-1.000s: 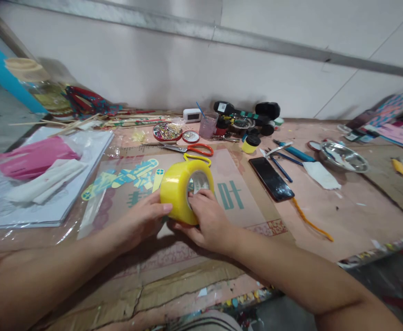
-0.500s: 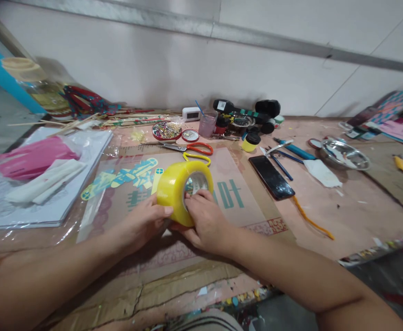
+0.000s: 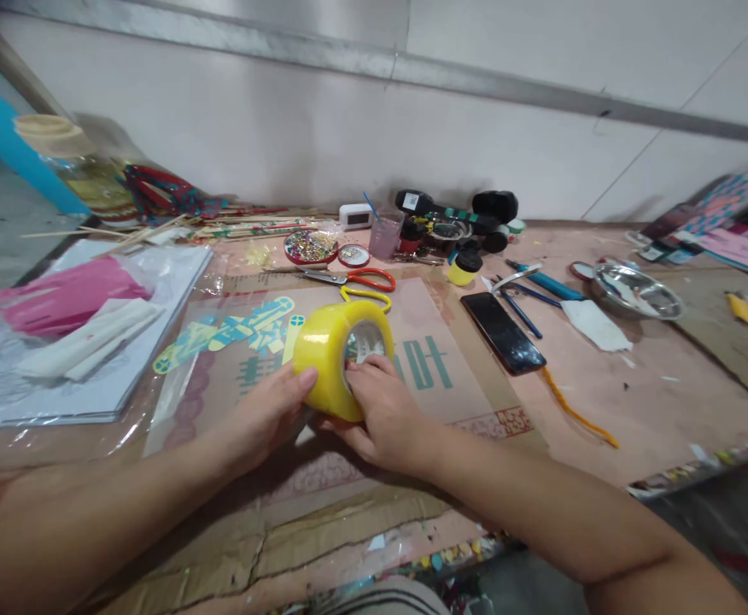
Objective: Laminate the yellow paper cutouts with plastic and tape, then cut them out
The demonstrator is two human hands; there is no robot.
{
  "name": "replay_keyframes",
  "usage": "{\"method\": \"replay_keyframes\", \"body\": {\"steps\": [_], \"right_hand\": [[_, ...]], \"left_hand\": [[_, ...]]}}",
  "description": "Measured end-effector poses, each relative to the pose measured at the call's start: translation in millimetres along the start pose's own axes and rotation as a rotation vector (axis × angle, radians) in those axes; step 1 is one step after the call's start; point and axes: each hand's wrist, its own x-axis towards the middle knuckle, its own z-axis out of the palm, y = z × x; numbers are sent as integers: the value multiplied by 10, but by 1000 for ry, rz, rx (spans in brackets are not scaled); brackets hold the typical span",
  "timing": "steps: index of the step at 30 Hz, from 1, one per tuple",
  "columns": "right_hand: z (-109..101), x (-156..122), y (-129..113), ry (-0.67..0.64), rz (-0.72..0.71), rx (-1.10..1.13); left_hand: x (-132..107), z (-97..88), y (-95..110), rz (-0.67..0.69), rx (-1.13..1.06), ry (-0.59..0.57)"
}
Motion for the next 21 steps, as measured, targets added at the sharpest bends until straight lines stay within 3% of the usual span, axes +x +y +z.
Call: {"method": "replay_keyframes", "body": {"steps": [8, 14, 21], "right_hand": [[-15, -2, -2, -15, 37, 59], [-43, -38, 29, 56, 75, 116], [-28, -59, 34, 55, 73, 139]], "left_hand": [[-7, -30, 81, -12, 162, -36], [25, -8, 116, 41, -40, -104], [36, -14, 100, 42, 6, 3]]}}
